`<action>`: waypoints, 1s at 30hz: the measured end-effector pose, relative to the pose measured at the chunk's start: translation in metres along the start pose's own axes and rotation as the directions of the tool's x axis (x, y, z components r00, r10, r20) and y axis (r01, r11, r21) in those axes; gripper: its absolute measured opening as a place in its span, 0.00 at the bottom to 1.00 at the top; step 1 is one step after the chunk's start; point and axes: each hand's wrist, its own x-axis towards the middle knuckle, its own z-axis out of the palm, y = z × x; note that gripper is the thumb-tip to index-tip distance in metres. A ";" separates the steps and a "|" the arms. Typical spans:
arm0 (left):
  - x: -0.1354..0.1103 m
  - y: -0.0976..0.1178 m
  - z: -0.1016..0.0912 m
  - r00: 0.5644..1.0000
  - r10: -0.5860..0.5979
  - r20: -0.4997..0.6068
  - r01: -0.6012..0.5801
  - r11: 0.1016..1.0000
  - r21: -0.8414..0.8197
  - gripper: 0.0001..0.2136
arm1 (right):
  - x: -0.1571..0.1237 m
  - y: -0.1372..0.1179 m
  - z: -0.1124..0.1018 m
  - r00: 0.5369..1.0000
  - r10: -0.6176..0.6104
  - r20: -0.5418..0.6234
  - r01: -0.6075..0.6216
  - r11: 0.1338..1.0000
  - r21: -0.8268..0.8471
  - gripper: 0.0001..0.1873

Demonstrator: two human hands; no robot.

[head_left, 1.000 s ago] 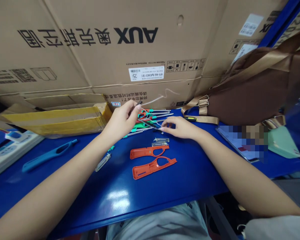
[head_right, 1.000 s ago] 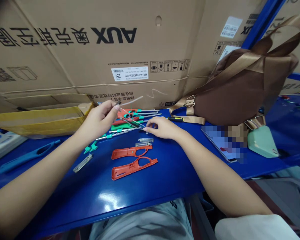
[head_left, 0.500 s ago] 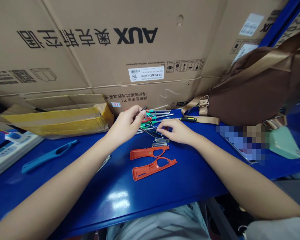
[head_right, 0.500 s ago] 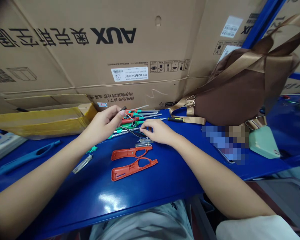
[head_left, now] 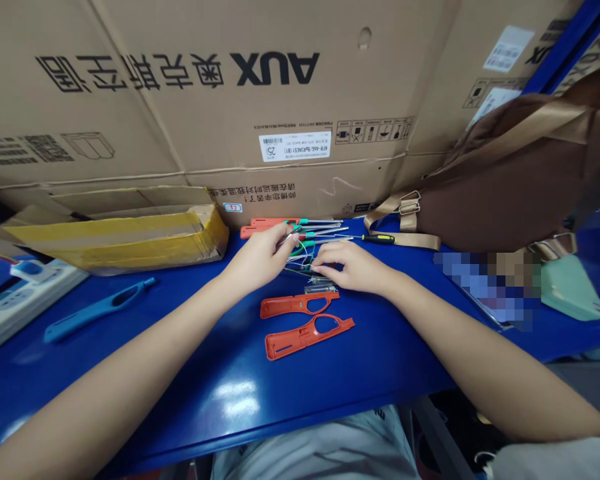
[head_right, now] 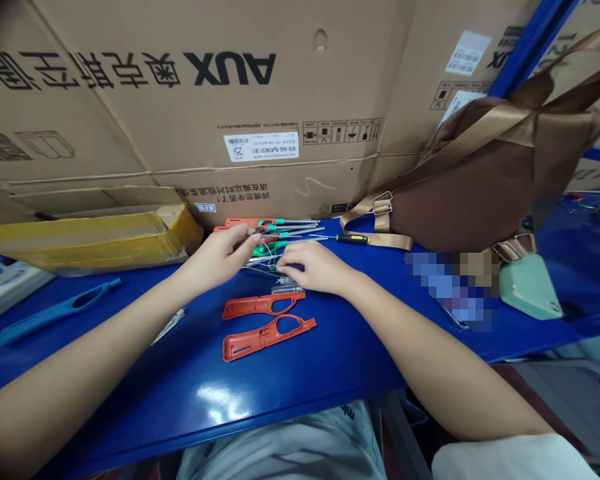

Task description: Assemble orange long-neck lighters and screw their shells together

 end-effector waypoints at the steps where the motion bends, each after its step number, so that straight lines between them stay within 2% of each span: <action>1: 0.000 -0.001 0.000 1.000 0.000 0.007 0.000 1.000 0.011 0.15 | 0.000 0.000 0.000 1.000 0.005 -0.013 -0.005 1.000 -0.003 0.09; 8: -0.001 -0.007 0.001 0.998 -0.028 0.065 0.023 0.996 0.083 0.14 | -0.001 0.003 -0.001 0.996 0.038 -0.077 -0.035 0.999 0.036 0.08; 18: 0.002 -0.006 -0.003 0.996 -0.065 -0.066 0.067 0.997 0.026 0.16 | -0.002 0.004 0.000 0.994 0.088 -0.067 -0.084 0.995 0.048 0.09; 30: -0.001 -0.010 0.004 0.997 -0.043 0.061 0.038 0.996 0.080 0.15 | 0.002 0.000 -0.001 0.943 0.265 -0.200 -0.235 0.958 0.162 0.11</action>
